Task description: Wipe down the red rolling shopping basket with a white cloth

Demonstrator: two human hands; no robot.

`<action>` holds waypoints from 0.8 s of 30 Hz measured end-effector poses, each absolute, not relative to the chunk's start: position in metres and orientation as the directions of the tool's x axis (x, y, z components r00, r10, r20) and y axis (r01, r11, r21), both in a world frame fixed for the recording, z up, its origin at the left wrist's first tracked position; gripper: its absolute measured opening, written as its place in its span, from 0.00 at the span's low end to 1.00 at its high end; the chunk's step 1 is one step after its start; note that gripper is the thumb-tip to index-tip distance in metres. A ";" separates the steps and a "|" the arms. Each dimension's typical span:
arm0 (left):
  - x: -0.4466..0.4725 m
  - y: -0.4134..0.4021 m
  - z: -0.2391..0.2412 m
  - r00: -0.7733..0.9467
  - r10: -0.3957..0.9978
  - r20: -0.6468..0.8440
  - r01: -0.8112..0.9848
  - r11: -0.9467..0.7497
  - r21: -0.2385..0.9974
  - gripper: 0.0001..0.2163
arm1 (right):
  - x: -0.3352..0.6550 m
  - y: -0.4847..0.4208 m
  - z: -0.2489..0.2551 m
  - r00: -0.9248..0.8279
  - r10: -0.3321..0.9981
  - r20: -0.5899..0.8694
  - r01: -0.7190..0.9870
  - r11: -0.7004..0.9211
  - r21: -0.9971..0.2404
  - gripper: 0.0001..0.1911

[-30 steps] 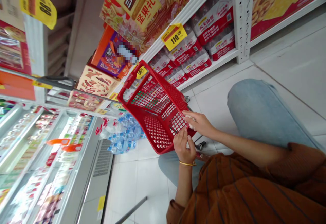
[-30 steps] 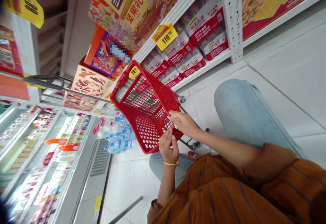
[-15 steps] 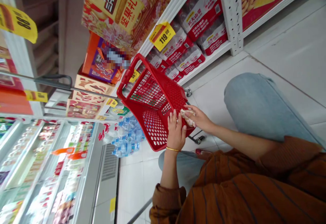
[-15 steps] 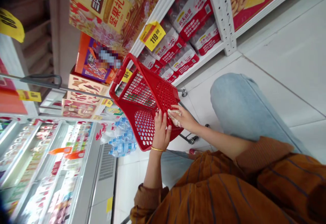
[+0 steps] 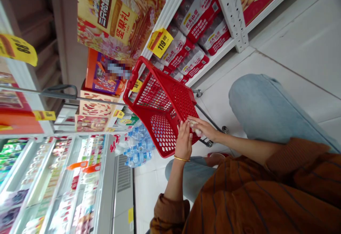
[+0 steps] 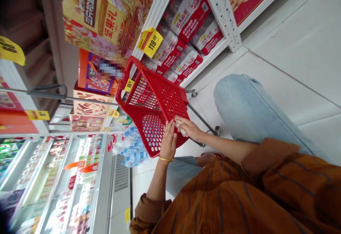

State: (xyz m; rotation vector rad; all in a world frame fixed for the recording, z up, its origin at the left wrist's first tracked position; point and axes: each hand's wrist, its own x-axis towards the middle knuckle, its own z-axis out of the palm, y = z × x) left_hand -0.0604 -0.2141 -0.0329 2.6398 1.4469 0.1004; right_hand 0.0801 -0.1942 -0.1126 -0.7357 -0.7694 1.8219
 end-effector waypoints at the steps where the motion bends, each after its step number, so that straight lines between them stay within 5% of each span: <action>1: -0.059 -0.215 -0.033 0.534 0.846 -0.004 0.837 -0.528 0.143 0.23 | 0.081 -0.194 -0.114 -0.350 0.925 -0.145 -0.541 -0.327 -0.775 0.26; 7: -0.051 -0.214 -0.035 0.505 0.863 0.003 0.859 -0.503 0.092 0.23 | 0.080 -0.181 -0.131 -0.219 0.975 0.033 -0.610 -0.111 -0.785 0.25; 14: -0.045 -0.195 -0.008 0.614 0.769 -0.180 0.753 -0.639 -0.158 0.23 | 0.084 -0.183 -0.136 -0.081 0.993 0.084 -0.510 0.031 -0.860 0.21; 18: -0.046 -0.187 -0.005 0.661 0.715 -0.227 0.717 -0.692 -0.090 0.25 | 0.077 -0.190 -0.139 -0.056 0.981 0.188 -0.528 0.131 -0.839 0.25; 24: -0.044 -0.195 -0.024 0.577 0.810 -0.104 0.816 -0.578 0.028 0.24 | 0.075 -0.198 -0.131 0.046 0.985 0.169 -0.404 0.173 -0.898 0.22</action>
